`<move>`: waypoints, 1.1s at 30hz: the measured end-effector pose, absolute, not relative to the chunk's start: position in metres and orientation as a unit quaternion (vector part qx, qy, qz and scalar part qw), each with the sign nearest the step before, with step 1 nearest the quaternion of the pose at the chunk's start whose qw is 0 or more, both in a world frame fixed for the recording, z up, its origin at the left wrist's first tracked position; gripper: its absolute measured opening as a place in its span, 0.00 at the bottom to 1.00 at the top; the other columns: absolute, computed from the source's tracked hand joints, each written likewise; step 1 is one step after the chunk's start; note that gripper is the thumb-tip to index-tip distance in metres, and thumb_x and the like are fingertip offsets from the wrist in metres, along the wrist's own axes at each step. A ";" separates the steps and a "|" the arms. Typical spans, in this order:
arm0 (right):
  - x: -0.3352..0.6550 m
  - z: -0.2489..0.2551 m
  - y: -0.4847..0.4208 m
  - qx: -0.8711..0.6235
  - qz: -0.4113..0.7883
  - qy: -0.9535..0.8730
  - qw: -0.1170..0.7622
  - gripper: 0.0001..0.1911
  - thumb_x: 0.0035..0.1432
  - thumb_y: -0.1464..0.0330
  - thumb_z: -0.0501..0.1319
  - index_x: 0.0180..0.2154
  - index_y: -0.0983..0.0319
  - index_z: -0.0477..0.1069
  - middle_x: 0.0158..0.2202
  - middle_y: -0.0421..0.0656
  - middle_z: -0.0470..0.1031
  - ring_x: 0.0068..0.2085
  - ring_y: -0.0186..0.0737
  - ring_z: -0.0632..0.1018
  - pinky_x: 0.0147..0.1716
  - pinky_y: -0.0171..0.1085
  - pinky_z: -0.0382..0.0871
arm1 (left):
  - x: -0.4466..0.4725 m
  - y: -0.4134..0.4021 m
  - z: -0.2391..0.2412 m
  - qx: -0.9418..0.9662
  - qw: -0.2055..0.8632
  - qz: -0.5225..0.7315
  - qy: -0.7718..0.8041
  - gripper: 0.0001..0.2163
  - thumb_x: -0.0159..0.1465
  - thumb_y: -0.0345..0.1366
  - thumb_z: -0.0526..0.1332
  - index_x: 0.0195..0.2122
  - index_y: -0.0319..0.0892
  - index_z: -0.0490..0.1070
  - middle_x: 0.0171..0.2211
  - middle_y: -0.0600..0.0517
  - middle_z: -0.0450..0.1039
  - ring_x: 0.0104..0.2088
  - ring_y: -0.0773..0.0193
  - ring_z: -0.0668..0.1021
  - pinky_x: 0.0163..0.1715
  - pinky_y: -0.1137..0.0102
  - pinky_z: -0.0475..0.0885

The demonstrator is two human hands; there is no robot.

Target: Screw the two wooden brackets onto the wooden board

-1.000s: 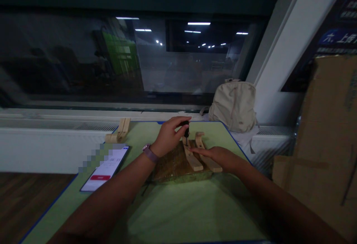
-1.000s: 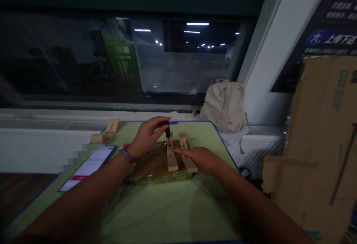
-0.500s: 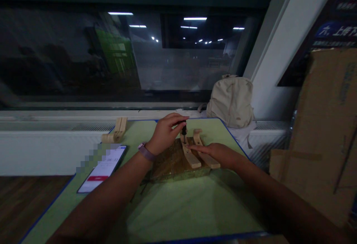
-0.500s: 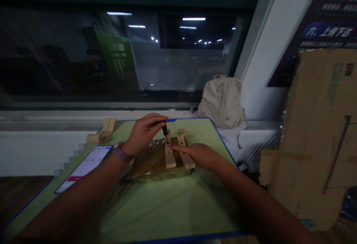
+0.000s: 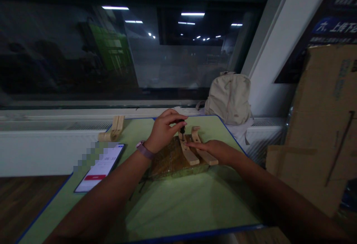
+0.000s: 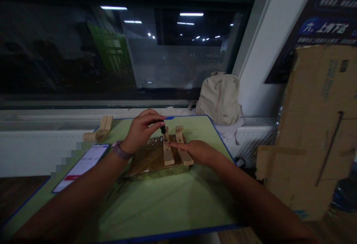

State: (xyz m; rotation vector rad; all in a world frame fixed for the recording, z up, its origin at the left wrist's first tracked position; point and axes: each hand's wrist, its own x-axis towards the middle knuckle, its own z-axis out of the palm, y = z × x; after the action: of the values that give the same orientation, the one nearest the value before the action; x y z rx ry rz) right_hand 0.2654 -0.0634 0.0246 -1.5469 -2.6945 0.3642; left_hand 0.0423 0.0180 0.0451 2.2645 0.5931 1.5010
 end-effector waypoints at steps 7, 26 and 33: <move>0.271 0.015 -0.060 -0.497 0.137 -0.856 0.042 0.33 0.59 0.74 0.59 0.65 0.52 0.61 0.38 0.46 0.80 0.35 0.45 0.78 0.37 0.38 0.66 | 0.040 0.015 0.048 0.820 0.208 0.492 0.205 0.10 0.66 0.31 0.60 0.47 0.46 0.76 0.41 0.49 0.77 0.42 0.64 0.78 0.41 0.68 0.74; 0.272 0.014 -0.060 -0.491 0.157 -0.855 0.057 0.33 0.56 0.72 0.63 0.63 0.54 0.64 0.42 0.47 0.81 0.38 0.47 0.80 0.37 0.37 0.68 | 0.041 0.017 0.044 0.813 0.197 0.500 0.224 0.10 0.65 0.34 0.61 0.47 0.45 0.76 0.50 0.47 0.77 0.52 0.60 0.77 0.56 0.60 0.71; 0.271 0.013 -0.060 -0.497 0.137 -0.855 0.050 0.33 0.55 0.73 0.63 0.63 0.54 0.64 0.40 0.46 0.82 0.36 0.45 0.79 0.35 0.36 0.67 | 0.041 0.017 0.047 0.801 0.134 0.536 0.232 0.05 0.62 0.32 0.65 0.39 0.44 0.79 0.34 0.51 0.75 0.37 0.65 0.77 0.39 0.68 0.74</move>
State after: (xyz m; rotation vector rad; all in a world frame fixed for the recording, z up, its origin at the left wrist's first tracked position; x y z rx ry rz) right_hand 0.2712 -0.0600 0.0134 -1.5129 -2.6044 0.4168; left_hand 0.0415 0.0174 0.0475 2.3209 0.6718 1.5533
